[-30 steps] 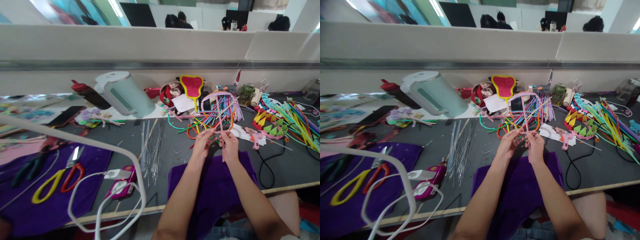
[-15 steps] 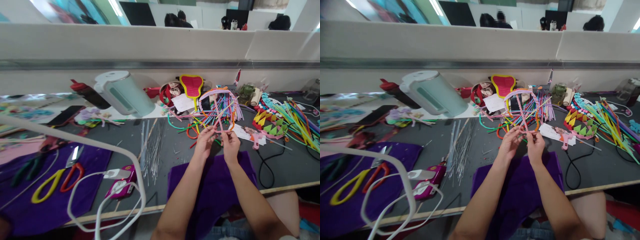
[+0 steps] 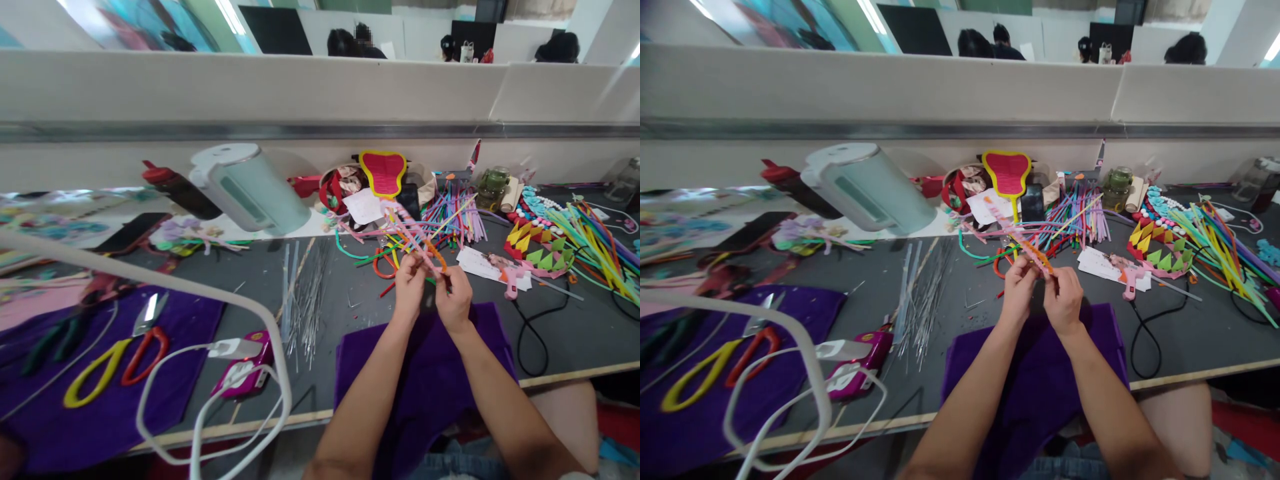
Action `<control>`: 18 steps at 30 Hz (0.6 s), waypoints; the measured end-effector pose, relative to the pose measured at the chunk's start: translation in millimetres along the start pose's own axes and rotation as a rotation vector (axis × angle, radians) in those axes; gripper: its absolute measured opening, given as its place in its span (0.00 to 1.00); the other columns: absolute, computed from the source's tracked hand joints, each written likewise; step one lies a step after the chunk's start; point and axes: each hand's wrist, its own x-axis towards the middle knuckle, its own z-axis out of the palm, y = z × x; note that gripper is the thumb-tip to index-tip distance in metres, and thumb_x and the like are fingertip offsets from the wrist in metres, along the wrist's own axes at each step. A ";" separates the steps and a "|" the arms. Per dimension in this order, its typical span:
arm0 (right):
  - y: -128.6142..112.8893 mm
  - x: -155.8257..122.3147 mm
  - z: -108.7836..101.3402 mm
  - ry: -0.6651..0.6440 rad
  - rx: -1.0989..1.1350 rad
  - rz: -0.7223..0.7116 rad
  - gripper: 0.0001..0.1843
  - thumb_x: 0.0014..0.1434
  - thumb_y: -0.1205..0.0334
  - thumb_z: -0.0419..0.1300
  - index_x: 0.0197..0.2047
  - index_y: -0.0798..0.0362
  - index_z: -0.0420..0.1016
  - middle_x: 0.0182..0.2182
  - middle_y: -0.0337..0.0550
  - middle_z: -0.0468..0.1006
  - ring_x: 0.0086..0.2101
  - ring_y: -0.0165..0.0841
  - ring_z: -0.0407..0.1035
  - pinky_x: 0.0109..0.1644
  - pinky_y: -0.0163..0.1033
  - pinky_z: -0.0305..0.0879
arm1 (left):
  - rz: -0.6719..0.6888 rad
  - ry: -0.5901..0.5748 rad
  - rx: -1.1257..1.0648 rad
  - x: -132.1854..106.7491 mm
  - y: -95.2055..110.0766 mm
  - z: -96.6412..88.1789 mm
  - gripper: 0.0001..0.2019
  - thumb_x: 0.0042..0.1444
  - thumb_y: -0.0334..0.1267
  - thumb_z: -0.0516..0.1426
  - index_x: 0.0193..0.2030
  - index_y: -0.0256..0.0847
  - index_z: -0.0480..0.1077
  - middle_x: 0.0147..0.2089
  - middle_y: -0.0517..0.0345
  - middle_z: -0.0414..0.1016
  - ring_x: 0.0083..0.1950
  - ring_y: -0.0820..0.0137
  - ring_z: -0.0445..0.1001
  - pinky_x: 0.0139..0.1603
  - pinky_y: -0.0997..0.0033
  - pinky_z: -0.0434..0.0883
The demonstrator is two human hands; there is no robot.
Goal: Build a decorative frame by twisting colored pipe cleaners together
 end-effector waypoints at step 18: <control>-5.9 4.1 4.6 0.077 0.333 0.417 0.11 0.57 0.53 0.58 0.33 0.52 0.70 0.29 0.38 0.73 0.27 0.28 0.66 0.31 0.34 0.64 | 0.017 0.160 -0.221 -5.7 -5.9 10.6 0.13 0.38 0.35 0.68 0.27 0.38 0.69 0.26 0.63 0.71 0.28 0.74 0.73 0.36 0.71 0.72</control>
